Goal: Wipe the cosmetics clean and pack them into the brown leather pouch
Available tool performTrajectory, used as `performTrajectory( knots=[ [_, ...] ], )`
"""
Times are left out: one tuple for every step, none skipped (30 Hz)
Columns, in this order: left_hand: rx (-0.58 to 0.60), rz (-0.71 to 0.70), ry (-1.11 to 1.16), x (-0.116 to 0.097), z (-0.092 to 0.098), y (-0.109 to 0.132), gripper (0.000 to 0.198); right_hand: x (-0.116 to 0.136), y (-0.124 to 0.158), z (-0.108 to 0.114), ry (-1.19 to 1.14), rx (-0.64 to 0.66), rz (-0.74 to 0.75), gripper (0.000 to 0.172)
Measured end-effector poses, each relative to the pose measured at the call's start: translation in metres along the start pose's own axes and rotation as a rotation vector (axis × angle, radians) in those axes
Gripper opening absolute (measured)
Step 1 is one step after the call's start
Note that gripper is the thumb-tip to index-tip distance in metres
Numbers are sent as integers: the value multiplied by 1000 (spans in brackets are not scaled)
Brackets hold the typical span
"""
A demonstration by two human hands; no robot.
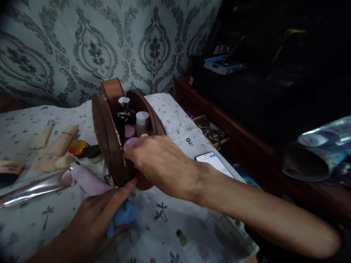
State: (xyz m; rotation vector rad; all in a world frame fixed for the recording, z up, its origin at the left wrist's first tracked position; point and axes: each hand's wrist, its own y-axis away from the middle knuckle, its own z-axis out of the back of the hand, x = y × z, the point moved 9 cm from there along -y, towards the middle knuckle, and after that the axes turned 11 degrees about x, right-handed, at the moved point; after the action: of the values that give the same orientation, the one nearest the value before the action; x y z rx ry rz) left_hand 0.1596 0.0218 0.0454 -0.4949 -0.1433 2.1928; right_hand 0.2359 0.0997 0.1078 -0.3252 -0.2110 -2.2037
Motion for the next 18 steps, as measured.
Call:
performTrajectory(
  knots=[
    [6,6,4,1,-1,0,71,1,0,1,12,4,1,13],
    [15,13,6,2,-2,0,71,1,0,1,22,9,3,16],
    [25,17,7,2,-3,0,71,1,1,2,30,12,5,19],
    [33,21,8,2,-3,0,71,1,2,2,37,12,10,20],
    [38,24,6,2,-3,0,71,1,4,3,44,10,16,20],
    [41,27,4,2,-3,-1,71,1,5,3,50,0,27,20],
    [37,27,2,2,-2,-1,71,1,7,3,57,-10,36,19],
    [33,26,0,2,-1,-1,70,1,9,3,64,-17,43,18],
    [28,25,-4,1,0,-1,70,1,11,2,71,-18,50,17],
    [23,22,-8,1,1,-1,69,1,12,1,77,-14,54,16],
    [18,17,-12,0,2,-1,68,1,12,0,82,-9,54,15],
    [17,14,-16,-1,2,-1,68,1,12,0,88,-3,51,13],
    [21,14,-19,-1,2,-1,67,1,12,-1,94,4,47,12],
    [28,15,-21,-1,2,-1,66,2,12,0,103,5,46,11],
    [34,17,-20,-1,2,-1,67,2,11,0,111,6,46,11],
    [42,17,-17,-1,1,-1,67,3,11,1,115,6,44,11],
    [47,17,-14,-1,1,-1,68,3,11,1,113,3,43,12],
    [49,16,-11,-1,1,-1,69,3,10,2,107,-1,40,14]
  ],
)
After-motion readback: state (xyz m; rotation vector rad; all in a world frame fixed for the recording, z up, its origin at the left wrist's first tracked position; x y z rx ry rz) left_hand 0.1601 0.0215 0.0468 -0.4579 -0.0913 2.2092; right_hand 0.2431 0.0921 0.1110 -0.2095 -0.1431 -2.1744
